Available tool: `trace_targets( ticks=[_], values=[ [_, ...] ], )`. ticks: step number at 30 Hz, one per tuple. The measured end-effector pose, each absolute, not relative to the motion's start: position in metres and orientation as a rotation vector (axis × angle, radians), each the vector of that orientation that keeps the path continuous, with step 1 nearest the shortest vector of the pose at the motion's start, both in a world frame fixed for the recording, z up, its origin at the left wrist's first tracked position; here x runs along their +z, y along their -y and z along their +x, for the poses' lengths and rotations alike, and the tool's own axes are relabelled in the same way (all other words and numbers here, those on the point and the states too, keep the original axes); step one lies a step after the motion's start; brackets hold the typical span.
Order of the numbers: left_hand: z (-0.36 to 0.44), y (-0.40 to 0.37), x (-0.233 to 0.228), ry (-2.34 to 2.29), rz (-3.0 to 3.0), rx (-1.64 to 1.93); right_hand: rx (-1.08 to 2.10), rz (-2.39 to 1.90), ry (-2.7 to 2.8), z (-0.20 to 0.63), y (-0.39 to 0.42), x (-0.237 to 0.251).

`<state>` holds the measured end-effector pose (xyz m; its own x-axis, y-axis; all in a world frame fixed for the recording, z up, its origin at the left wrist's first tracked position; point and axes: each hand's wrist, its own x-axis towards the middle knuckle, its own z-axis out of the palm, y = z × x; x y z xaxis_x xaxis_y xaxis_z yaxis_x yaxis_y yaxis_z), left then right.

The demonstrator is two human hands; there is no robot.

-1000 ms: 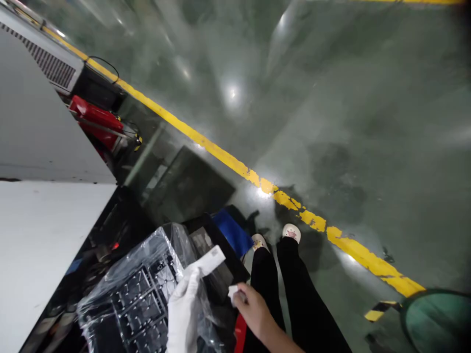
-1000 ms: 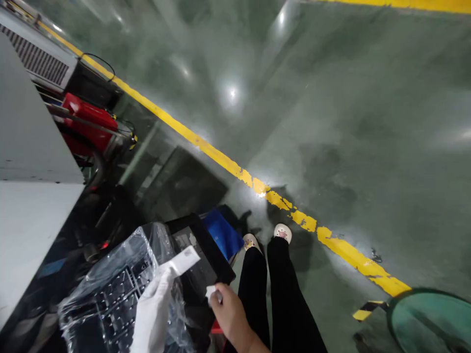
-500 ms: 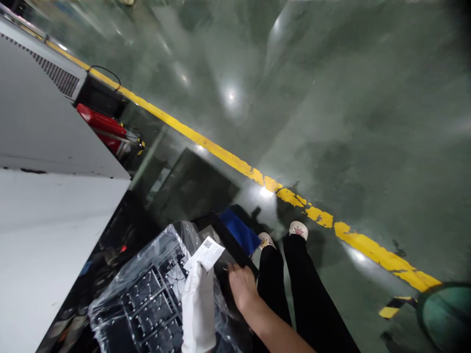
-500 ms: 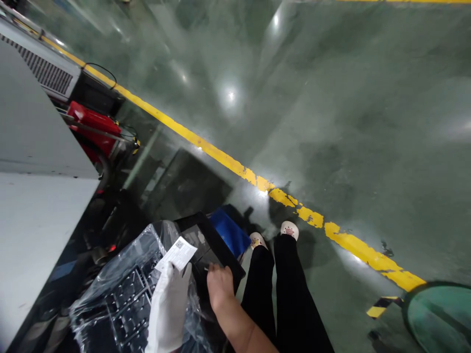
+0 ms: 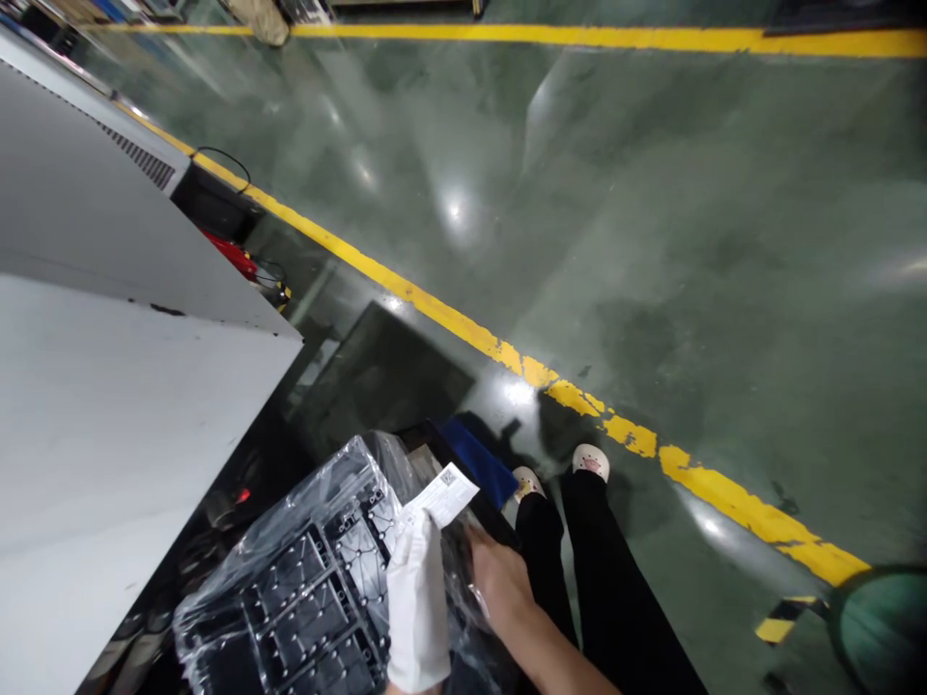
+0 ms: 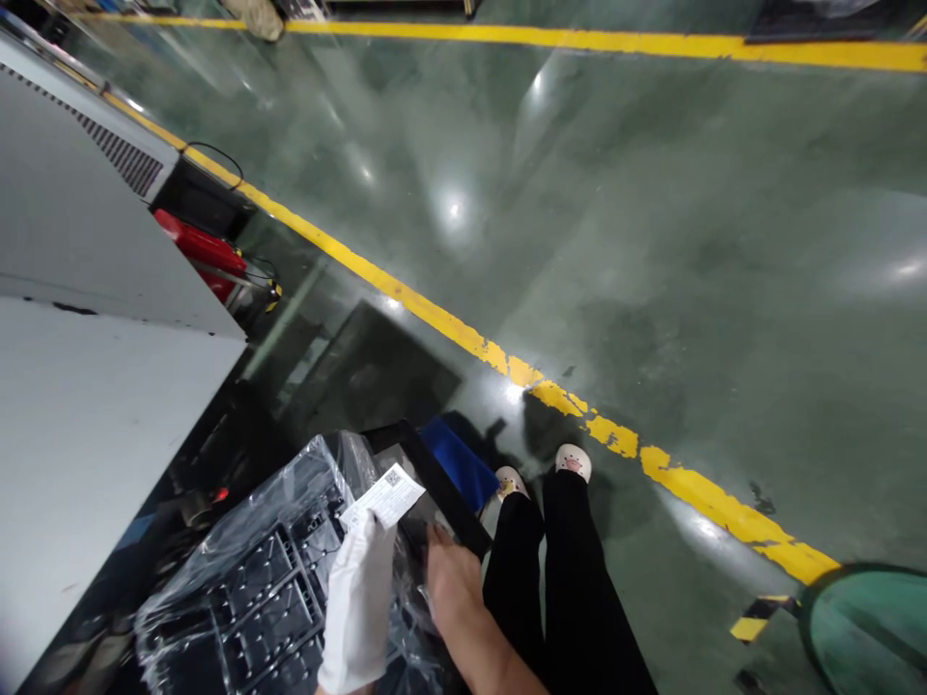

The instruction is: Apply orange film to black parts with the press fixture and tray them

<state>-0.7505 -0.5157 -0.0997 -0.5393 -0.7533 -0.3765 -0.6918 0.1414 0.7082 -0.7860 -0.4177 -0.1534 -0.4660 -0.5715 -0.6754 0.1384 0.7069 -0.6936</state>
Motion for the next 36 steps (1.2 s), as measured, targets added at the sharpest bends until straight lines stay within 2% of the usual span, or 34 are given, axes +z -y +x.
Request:
trace_targets(
  ticks=[5, 10, 12, 14, 17, 22, 24, 29, 36],
  values=[
    [-0.757, 0.512, -0.096, 2.277, 1.424, -1.397, -1.244, -0.251, -1.802, -0.778, 0.398, -0.156],
    [-0.763, 0.503, -0.093, 2.303, 1.41, -1.525, -1.554, 0.105, -1.753, -0.787, 0.377, -0.144],
    [-0.765, 0.501, -0.091, 2.617, 1.165, -1.43, -1.639, 0.219, -1.636, -0.796, 0.372, -0.136],
    [-0.767, 0.5, -0.091, 3.052, 0.657, -1.102, -1.664, 0.269, -1.542, -0.804, 0.369, -0.132],
    [-0.768, 0.502, -0.094, 3.244, 0.118, -0.534, -1.595, 0.265, -1.556, -0.811, 0.368, -0.14],
    [-0.777, 0.519, -0.086, 3.47, -0.246, -0.21, -1.391, 0.143, -1.863, -0.82, 0.384, -0.166],
    [-0.779, 0.53, -0.077, 3.56, -0.319, -0.228, -1.304, 0.019, -1.966, -0.826, 0.399, -0.169],
    [-0.768, 0.553, -0.061, 3.478, -0.356, -0.644, -1.07, -0.325, -2.004, -0.843, 0.451, -0.162],
    [-0.741, 0.54, -0.051, 3.46, -0.213, -0.653, -0.853, -0.461, -2.023, -0.865, 0.506, -0.163]
  ],
)
